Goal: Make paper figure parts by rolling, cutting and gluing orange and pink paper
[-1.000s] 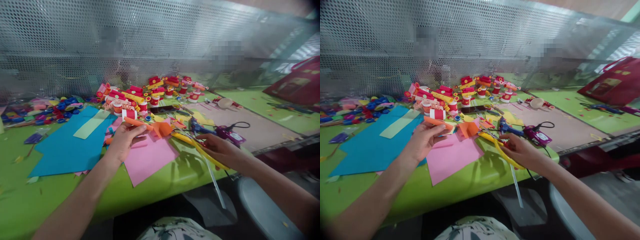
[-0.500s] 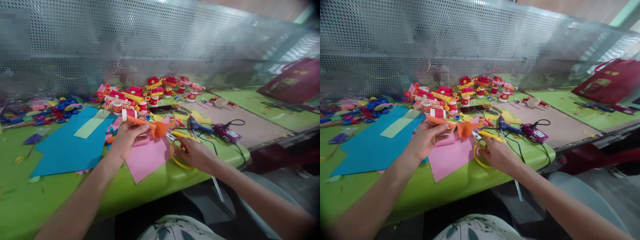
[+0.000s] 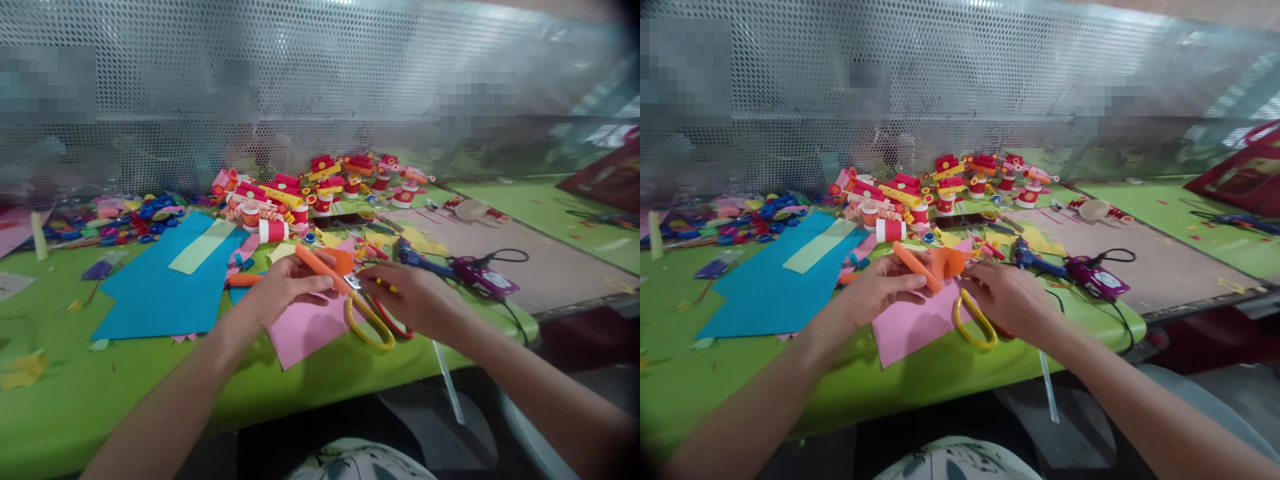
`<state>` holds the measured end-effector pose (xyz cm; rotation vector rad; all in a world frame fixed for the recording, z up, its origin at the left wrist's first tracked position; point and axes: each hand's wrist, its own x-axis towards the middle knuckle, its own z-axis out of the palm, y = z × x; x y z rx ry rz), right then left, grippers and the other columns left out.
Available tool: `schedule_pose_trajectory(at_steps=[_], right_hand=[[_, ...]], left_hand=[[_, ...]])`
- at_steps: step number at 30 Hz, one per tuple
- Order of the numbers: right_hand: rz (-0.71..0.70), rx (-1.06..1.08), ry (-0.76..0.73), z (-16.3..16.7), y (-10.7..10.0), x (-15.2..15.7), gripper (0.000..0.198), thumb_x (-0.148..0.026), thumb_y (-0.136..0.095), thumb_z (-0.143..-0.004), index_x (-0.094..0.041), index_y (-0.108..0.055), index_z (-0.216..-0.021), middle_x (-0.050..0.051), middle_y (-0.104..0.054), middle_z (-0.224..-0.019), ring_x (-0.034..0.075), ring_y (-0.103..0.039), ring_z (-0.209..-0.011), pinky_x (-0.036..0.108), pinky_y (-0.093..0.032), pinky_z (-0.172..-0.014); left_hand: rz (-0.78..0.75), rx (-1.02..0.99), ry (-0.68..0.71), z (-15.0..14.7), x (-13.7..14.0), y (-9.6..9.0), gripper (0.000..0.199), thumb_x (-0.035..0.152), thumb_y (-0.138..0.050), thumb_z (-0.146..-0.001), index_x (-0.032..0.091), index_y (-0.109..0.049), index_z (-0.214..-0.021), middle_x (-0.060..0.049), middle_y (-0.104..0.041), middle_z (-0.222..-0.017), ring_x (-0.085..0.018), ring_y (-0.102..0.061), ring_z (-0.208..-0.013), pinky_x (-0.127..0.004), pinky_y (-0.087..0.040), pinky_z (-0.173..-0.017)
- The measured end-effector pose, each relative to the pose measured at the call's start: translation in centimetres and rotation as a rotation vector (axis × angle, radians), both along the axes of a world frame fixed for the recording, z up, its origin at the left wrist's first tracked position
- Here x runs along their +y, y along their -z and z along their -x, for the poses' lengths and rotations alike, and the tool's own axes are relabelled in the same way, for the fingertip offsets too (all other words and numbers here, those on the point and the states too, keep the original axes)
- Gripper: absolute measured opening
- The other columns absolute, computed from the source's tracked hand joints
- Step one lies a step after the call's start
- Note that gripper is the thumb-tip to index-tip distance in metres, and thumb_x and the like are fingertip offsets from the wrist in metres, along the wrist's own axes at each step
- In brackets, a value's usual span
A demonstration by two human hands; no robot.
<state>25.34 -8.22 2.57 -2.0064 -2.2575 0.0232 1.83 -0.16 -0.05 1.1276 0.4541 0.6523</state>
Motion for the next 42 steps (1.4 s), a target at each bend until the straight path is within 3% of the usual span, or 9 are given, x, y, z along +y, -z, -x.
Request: schedule_pose_trajectory(at_steps=[4,6,13,18,21,29,36,40,42], right_hand=[[0.129,0.661,-0.099,0.7,-2.5,1.5,0.046,-0.064,-0.053,-0.097,-0.023,-0.074,-0.098,0.000,-0.065,-0.071,0.014,-0.057,-0.059,0.026,-0.041,-0.052],[0.225,0.819,-0.084,1.3,-2.9,2.6,0.048,-0.069,-0.061,-0.089,-0.023,-0.074,-0.090,-0.005,-0.051,-0.060,0.011,-0.042,-0.051,0.026,-0.029,-0.046],[0.328,0.937,-0.115,2.8,-2.3,4.7,0.040,-0.064,-0.079,-0.075,-0.025,-0.076,-0.079,-0.001,-0.065,-0.069,0.014,-0.051,-0.059,0.027,-0.036,-0.050],[0.340,0.954,-0.141,3.4,-1.8,5.6,0.033,-0.055,-0.084,-0.073,-0.024,-0.074,-0.073,-0.003,-0.062,-0.064,0.012,-0.046,-0.057,0.027,-0.033,-0.050],[0.347,1.055,-0.115,3.4,-1.5,5.9,0.033,-0.054,-0.082,-0.075,-0.023,-0.073,-0.071,-0.003,-0.060,-0.061,0.010,-0.043,-0.053,0.027,-0.032,-0.048],[0.298,1.149,-0.060,3.0,-1.8,5.8,0.037,-0.056,-0.084,-0.075,-0.022,-0.070,-0.070,-0.003,-0.058,-0.061,0.010,-0.044,-0.054,0.025,-0.031,-0.047],[0.487,1.361,-0.078,2.1,-3.1,6.1,0.037,-0.051,-0.085,-0.075,-0.022,-0.075,-0.095,0.001,-0.069,-0.079,0.011,-0.056,-0.060,0.024,-0.044,-0.051],[0.551,1.376,-0.092,1.8,-2.9,6.3,0.028,-0.040,-0.089,-0.072,-0.020,-0.078,-0.088,0.000,-0.068,-0.074,0.007,-0.051,-0.055,0.020,-0.041,-0.046],[0.545,1.409,-0.062,1.8,-2.6,6.4,0.027,-0.040,-0.090,-0.072,-0.019,-0.077,-0.081,0.000,-0.068,-0.071,0.007,-0.051,-0.054,0.018,-0.043,-0.046]], left_hand=[[-0.129,0.047,0.022,-0.2,-0.5,-0.1,0.044,0.026,-0.085,-0.079,0.024,-0.072,-0.122,-0.005,-0.076,-0.099,-0.021,-0.074,-0.093,-0.032,-0.061,-0.077],[-0.171,0.072,-0.004,-0.4,-0.7,-0.1,0.047,0.021,-0.082,-0.080,0.025,-0.068,-0.125,-0.004,-0.073,-0.098,-0.021,-0.073,-0.093,-0.035,-0.061,-0.080],[-0.344,0.166,-0.094,-0.9,-0.8,0.7,0.066,0.016,-0.071,-0.083,0.025,-0.048,-0.144,-0.005,-0.070,-0.099,-0.022,-0.073,-0.088,-0.037,-0.059,-0.080],[-0.400,0.279,-0.137,-1.0,-1.1,1.0,0.059,0.015,-0.072,-0.082,0.026,-0.053,-0.138,-0.008,-0.071,-0.110,-0.021,-0.072,-0.089,-0.031,-0.055,-0.072],[-0.321,0.218,-0.124,-1.1,-0.9,0.8,0.056,0.018,-0.078,-0.080,0.023,-0.056,-0.132,-0.007,-0.073,-0.103,-0.020,-0.071,-0.088,-0.031,-0.055,-0.075],[-0.001,0.128,-0.240,-1.2,0.0,0.4,0.034,0.036,-0.093,-0.070,0.015,-0.073,-0.088,-0.004,-0.075,-0.085,-0.014,-0.069,-0.075,-0.031,-0.056,-0.079],[0.291,0.027,-0.005,-0.4,0.1,0.3,0.021,0.033,-0.082,-0.085,0.016,-0.077,-0.095,-0.010,-0.080,-0.091,-0.020,-0.076,-0.086,-0.030,-0.061,-0.078],[0.375,0.038,0.072,-0.3,0.0,0.6,0.018,0.030,-0.078,-0.087,0.016,-0.079,-0.098,-0.009,-0.080,-0.088,-0.019,-0.075,-0.084,-0.031,-0.062,-0.081],[0.379,0.054,0.063,-0.3,0.1,0.6,0.027,0.040,-0.076,-0.089,0.016,-0.078,-0.102,-0.011,-0.080,-0.092,-0.021,-0.076,-0.089,-0.032,-0.062,-0.080]])
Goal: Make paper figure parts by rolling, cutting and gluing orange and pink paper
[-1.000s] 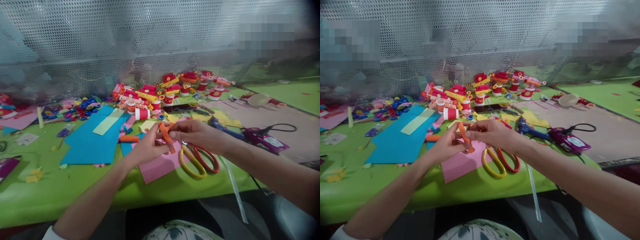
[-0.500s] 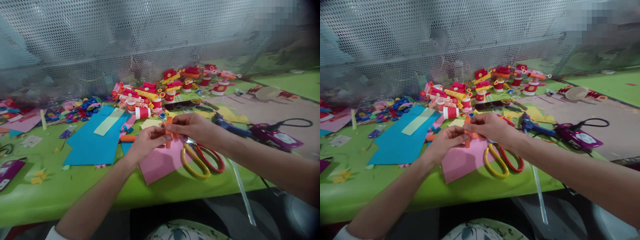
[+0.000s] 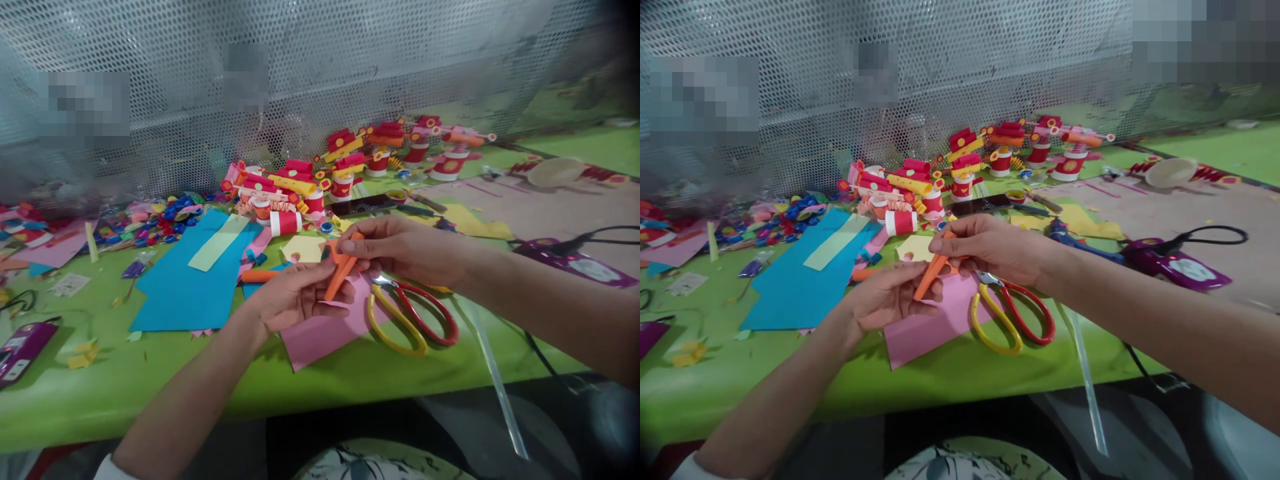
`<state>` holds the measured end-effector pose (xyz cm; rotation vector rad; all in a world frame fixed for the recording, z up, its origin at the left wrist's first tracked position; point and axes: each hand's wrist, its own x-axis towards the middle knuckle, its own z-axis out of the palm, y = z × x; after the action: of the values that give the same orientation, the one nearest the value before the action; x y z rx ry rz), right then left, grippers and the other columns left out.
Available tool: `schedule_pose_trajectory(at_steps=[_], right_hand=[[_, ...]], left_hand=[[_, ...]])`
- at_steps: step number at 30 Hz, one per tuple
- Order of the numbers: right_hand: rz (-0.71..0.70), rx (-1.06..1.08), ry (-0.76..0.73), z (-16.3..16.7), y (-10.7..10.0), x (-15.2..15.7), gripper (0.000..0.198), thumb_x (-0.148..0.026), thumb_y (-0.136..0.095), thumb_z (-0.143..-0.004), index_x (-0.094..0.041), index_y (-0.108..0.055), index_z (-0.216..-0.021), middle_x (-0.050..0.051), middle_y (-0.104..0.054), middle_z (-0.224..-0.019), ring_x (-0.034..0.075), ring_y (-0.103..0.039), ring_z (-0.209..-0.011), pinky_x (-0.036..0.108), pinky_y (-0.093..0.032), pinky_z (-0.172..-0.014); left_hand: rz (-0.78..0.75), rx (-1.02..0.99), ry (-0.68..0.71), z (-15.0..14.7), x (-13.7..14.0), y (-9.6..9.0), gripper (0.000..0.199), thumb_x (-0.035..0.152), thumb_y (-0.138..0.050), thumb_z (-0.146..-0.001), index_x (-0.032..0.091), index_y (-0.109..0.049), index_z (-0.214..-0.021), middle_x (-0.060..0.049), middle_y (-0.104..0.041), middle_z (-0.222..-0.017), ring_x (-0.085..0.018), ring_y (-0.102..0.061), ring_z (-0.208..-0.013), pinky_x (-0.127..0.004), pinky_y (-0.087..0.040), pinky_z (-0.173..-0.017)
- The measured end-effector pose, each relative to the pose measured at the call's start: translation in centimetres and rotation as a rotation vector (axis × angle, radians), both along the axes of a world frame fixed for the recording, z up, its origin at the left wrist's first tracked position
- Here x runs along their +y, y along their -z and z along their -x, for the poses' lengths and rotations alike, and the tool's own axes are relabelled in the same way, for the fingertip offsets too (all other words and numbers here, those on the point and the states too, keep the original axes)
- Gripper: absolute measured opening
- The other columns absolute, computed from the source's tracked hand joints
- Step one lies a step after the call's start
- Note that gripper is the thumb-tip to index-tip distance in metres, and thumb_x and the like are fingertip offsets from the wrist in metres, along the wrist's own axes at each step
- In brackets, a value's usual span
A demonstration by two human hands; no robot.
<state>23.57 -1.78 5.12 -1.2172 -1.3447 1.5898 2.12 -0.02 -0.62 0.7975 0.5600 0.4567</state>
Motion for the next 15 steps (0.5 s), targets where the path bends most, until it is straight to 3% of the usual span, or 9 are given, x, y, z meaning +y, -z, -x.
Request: schedule_pose_trajectory(at_steps=[3,7,12,15], right_hand=[[0.056,0.068,0.119,-0.1,0.5,0.4,0.026,-0.038,-0.092,-0.072,-0.019,-0.075,-0.076,0.001,-0.070,-0.069,0.007,-0.055,-0.053,0.018,-0.049,-0.049],[0.081,0.115,0.214,-0.6,1.4,0.8,0.020,-0.031,-0.089,-0.076,-0.020,-0.074,-0.076,0.001,-0.068,-0.068,0.009,-0.060,-0.056,0.021,-0.056,-0.052],[0.042,0.127,0.178,-1.2,2.5,0.7,0.023,-0.036,-0.089,-0.076,-0.020,-0.074,-0.086,0.001,-0.072,-0.073,0.012,-0.067,-0.064,0.023,-0.059,-0.061],[-0.028,0.094,0.155,-1.2,3.1,0.5,0.031,-0.040,-0.092,-0.071,-0.022,-0.076,-0.091,0.000,-0.073,-0.074,0.012,-0.068,-0.067,0.023,-0.057,-0.062]], left_hand=[[-0.070,0.019,-0.066,-0.2,0.1,-0.2,0.048,0.058,-0.072,-0.087,0.018,-0.075,-0.114,-0.014,-0.079,-0.102,-0.027,-0.076,-0.097,-0.034,-0.062,-0.075],[-0.297,0.123,-0.248,-0.6,0.0,-0.3,0.062,0.033,-0.092,-0.072,0.024,-0.067,-0.128,-0.007,-0.077,-0.104,-0.022,-0.074,-0.092,-0.034,-0.062,-0.078],[-0.472,0.165,-0.447,-1.2,0.1,0.6,0.028,0.033,-0.088,-0.076,0.017,-0.073,-0.094,-0.003,-0.074,-0.082,-0.017,-0.072,-0.078,-0.032,-0.060,-0.075],[-0.490,0.156,-0.479,-1.2,0.3,0.8,0.027,0.030,-0.087,-0.074,0.017,-0.073,-0.092,-0.004,-0.075,-0.081,-0.017,-0.072,-0.075,-0.034,-0.061,-0.075]])
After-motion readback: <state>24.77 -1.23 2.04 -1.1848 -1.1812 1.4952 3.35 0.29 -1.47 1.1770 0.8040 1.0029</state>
